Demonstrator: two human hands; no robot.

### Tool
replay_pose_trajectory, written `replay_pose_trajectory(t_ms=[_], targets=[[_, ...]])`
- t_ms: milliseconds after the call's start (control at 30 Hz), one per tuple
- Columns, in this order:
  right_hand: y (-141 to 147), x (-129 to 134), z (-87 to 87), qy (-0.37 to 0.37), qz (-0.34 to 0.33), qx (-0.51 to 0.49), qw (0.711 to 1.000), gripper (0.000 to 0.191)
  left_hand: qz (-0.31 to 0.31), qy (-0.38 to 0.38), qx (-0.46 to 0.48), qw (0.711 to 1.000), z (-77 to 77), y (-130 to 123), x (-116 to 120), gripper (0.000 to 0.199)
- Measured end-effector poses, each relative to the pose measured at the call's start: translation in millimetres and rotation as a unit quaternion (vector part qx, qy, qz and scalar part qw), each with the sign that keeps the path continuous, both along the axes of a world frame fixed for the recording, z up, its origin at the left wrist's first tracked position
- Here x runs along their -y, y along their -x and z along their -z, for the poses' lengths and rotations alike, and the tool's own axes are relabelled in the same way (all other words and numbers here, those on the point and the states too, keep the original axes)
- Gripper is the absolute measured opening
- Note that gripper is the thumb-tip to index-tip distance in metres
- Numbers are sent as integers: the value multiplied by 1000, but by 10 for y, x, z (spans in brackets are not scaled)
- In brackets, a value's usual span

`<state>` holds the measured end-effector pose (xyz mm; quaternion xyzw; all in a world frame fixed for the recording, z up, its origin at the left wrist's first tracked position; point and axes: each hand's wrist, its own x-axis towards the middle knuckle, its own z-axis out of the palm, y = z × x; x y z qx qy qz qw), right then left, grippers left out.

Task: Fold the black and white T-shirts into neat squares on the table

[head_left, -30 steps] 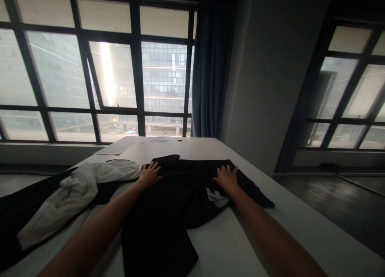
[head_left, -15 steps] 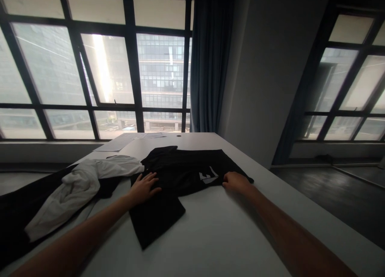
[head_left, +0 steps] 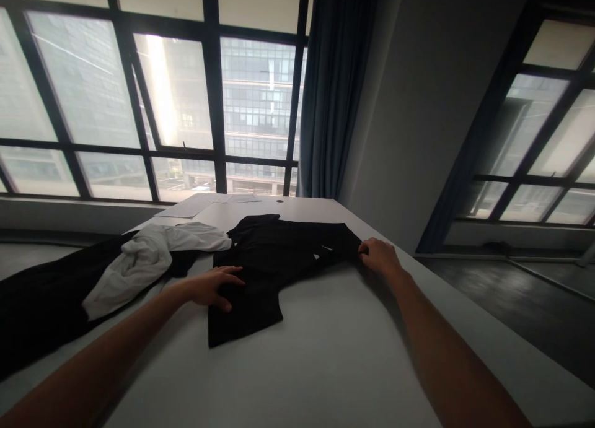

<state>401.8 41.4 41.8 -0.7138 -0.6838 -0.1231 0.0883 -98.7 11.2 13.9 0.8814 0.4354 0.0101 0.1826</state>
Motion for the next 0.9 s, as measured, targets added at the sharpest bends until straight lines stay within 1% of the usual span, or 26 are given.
replay_pose_trajectory(t_ms=[33,100,133,167,233,300,367,433,500,567,667,733,800,833,900], targets=[[-47,21,-6,17,7,-2,1000,22,5,5,4,1000,-7,43,10,72],[-126,48,39,69,20,-13,997,28,8,14,13,1000,-1,99,40,68],[-152,51,83,83,20,-28,996,34,5,16,19,1000,13,110,58,66],[-166,47,137,81,10,-48,996,42,1,13,28,1000,32,111,77,64],[-151,24,258,53,-45,-94,993,60,-3,-14,52,999,75,84,116,56],[-84,-6,367,56,-104,-125,985,70,2,-56,70,996,103,34,155,44],[6,-26,435,85,-129,-128,980,64,15,-93,77,992,105,-20,191,34],[77,-23,446,95,-132,-114,980,48,29,-114,86,989,90,-64,222,27],[104,0,400,91,-126,-94,983,32,38,-123,99,987,74,-103,251,27],[85,34,316,78,-108,-68,989,26,37,-131,108,985,58,-153,293,27],[-12,75,190,24,-77,-22,996,33,30,-139,112,984,21,-270,400,31],[-114,84,152,-7,-58,-4,998,43,46,-119,119,985,-19,-348,484,32],[-241,80,164,2,-23,-5,1000,51,83,-77,131,985,-55,-378,538,31],[-312,76,186,18,-2,-10,1000,53,100,-53,135,984,-66,-365,545,35],[-452,68,241,41,25,-23,999,47,118,-16,132,984,-62,-284,511,54]])
